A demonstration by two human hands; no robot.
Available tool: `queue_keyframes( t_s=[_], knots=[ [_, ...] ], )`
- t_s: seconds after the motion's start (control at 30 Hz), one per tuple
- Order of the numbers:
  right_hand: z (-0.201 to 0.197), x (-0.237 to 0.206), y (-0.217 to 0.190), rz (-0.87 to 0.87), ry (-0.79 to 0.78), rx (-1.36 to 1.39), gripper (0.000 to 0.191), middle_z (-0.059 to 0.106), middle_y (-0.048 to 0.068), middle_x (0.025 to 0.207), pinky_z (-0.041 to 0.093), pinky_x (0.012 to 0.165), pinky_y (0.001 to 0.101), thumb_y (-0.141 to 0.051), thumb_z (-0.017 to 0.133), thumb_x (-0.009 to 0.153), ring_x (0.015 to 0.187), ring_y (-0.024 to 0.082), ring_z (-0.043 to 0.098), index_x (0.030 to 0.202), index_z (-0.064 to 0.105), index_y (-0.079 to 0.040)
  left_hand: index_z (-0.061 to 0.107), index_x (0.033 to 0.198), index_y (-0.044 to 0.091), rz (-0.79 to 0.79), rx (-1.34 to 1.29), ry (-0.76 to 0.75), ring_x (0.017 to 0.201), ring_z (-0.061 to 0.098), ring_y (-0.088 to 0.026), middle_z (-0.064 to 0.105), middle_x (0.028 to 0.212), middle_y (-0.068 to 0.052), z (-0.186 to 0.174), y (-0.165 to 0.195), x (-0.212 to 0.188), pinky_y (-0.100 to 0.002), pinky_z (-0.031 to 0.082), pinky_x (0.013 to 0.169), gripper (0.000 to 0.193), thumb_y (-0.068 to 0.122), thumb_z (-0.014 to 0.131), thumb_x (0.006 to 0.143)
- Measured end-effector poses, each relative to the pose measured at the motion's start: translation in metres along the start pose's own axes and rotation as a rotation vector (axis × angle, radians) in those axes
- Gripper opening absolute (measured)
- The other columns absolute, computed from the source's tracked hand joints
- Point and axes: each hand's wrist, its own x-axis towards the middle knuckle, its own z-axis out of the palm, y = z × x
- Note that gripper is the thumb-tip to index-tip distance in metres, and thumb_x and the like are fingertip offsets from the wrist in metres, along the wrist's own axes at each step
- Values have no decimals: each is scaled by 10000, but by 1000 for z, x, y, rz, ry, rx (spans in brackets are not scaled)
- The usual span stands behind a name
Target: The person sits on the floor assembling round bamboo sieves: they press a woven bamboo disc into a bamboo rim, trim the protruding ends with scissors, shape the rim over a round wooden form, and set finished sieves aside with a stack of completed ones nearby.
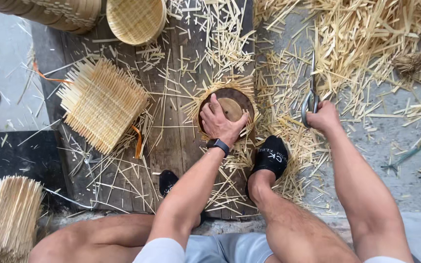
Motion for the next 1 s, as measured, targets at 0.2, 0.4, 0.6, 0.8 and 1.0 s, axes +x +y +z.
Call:
queue_keyframes(
  t_s=[0.2,0.4,0.6,0.8,1.0],
  knots=[
    [-12,-66,-2,47,-156,320,442,651,142,808,531,617,379,-245,856,769,698,248,640,1023,585,-6,372,1533,222,259,-38,-63,1143,517,-375,469,1239,-172,-15,-19,7,-498,491,910,1147,516,912,565],
    [2,-123,-33,-135,-33,-78,518,647,136,828,528,695,409,-452,820,850,771,254,634,995,650,15,363,1520,250,626,61,-261,1239,461,-405,429,1369,-188,-23,-29,30,-530,452,1003,1203,472,947,492],
    [-1,-119,-68,-665,212,-480,621,605,192,1006,496,849,453,-556,774,833,980,333,580,1053,648,11,283,1530,96,319,-79,-248,1301,355,-478,327,1408,-287,-30,-21,-6,-585,335,1084,1258,443,970,535],
    [28,-81,-83,-758,338,-797,345,603,131,884,511,724,408,-367,727,867,815,259,597,921,652,-35,302,1576,112,278,-164,-107,1291,415,-464,365,1428,-276,1,-28,-25,-542,396,1110,1196,338,944,593],
    [18,-53,-73,-875,353,-842,260,591,120,748,483,563,370,-282,683,892,649,216,575,824,631,-36,304,1588,166,412,-176,-197,1271,430,-460,382,1428,-273,-1,-46,-8,-525,420,1105,1208,311,928,563]
  ],
)
